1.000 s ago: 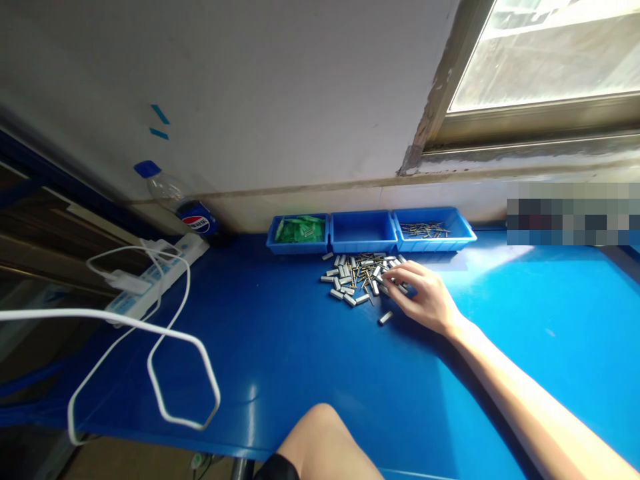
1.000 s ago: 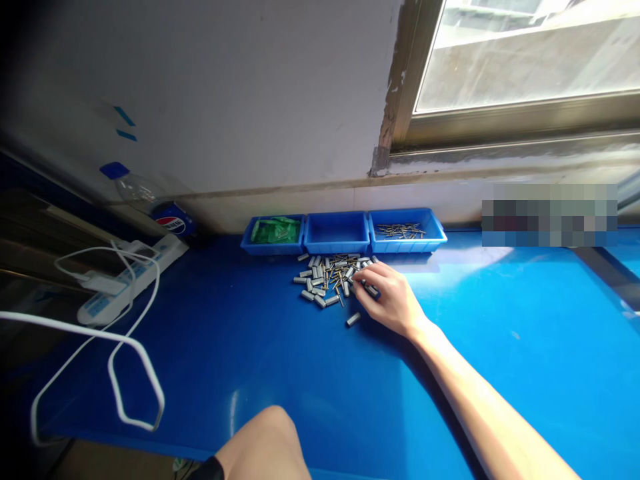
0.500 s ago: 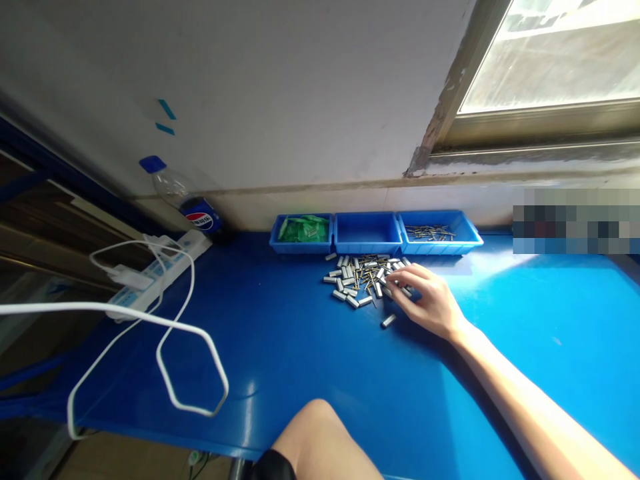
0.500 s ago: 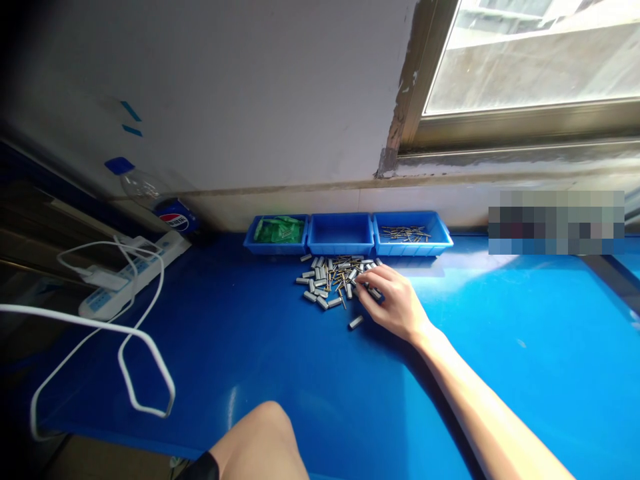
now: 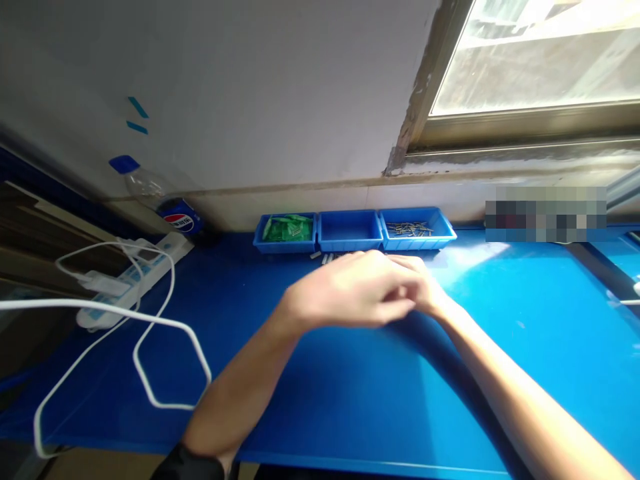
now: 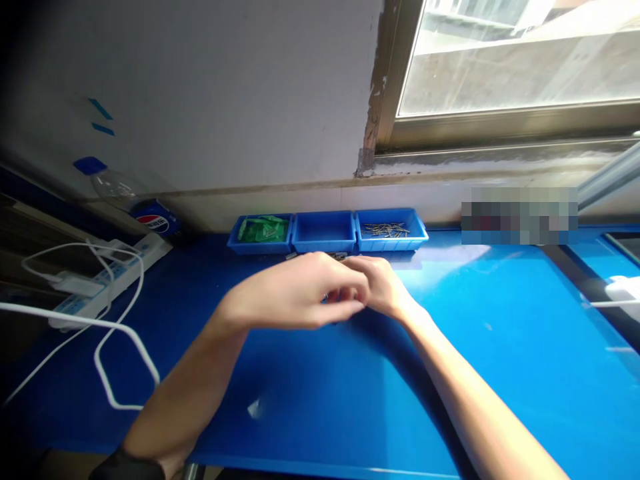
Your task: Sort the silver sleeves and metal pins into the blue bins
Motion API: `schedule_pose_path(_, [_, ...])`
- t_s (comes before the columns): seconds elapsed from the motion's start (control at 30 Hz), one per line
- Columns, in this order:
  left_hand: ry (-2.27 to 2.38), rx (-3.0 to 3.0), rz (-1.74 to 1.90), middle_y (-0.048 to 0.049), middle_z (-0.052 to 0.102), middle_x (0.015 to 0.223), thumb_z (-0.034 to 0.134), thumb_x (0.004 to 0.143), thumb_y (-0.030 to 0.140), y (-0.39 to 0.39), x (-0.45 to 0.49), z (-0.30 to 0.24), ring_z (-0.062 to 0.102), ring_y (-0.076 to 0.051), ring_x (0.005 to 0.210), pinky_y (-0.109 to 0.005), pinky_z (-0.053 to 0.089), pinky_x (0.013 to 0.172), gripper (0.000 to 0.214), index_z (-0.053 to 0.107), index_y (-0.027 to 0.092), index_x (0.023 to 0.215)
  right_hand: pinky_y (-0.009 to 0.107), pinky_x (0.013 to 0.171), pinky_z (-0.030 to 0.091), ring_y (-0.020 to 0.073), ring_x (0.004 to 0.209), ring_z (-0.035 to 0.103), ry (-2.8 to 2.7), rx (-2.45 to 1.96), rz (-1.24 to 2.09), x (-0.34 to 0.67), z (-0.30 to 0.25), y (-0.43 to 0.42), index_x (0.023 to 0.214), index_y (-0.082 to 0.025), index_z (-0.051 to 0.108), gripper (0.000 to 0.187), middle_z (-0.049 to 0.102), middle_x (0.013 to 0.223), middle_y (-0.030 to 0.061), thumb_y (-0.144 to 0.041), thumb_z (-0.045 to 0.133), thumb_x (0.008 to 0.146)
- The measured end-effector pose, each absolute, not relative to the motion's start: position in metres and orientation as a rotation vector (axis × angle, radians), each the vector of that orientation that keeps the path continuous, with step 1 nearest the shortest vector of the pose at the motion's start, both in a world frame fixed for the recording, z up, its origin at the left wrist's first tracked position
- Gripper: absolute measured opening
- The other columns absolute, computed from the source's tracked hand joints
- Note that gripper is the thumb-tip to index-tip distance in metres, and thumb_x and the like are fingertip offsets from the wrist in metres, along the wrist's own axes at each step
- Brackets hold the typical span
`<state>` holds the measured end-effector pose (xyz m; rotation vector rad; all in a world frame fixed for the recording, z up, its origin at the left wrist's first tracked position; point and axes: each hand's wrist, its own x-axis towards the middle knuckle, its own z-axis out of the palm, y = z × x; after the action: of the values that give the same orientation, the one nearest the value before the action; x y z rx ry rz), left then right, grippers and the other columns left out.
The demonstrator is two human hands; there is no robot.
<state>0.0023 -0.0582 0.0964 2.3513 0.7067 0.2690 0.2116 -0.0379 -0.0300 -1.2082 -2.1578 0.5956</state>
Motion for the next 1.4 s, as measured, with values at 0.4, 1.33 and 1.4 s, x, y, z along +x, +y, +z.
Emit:
schedule_pose_path(0.4, [1.247,2.233,-0.052,-0.0064,0.083,0.092,0.07,0.087,0.013,0.019,-0.042,0.024,0.073,-0.018,0.075,-0.024,0.047,0.063,0.022,0.087,0.019,0.098,0.028,0.066,0.043,0.0228,0.078,0.077,-2.625,-1.477,0.55,0.175,0.019,-0.002,0.092,-0.02,0.086,0.012,0.085,0.087,0.0075,-0.031,0.08,0.094])
schedule_pose_path(1.33, [1.115,2.238,-0.028,-0.0027,0.076,0.078,0.068,0.085,0.01,0.015,-0.046,0.038,0.065,-0.015,0.065,-0.023,0.042,0.059,0.024,0.088,0.019,0.096,0.024,0.066,0.048,0.0175,0.068,0.072,-2.239,-1.43,0.781,0.194,0.029,0.005,0.078,-0.022,0.067,0.016,0.078,0.073,-0.0004,-0.007,0.071,0.079])
schedule_pose_path(1.4, [0.99,2.298,0.003,-0.0021,0.073,0.081,0.07,0.082,0.005,0.015,-0.04,0.033,0.064,-0.014,0.068,-0.023,0.043,0.062,0.029,0.089,0.02,0.097,0.026,0.067,0.049,0.0192,0.07,0.074,-2.143,-1.529,0.635,0.208,0.031,0.011,0.08,-0.022,0.068,0.013,0.08,0.077,0.002,-0.01,0.072,0.081])
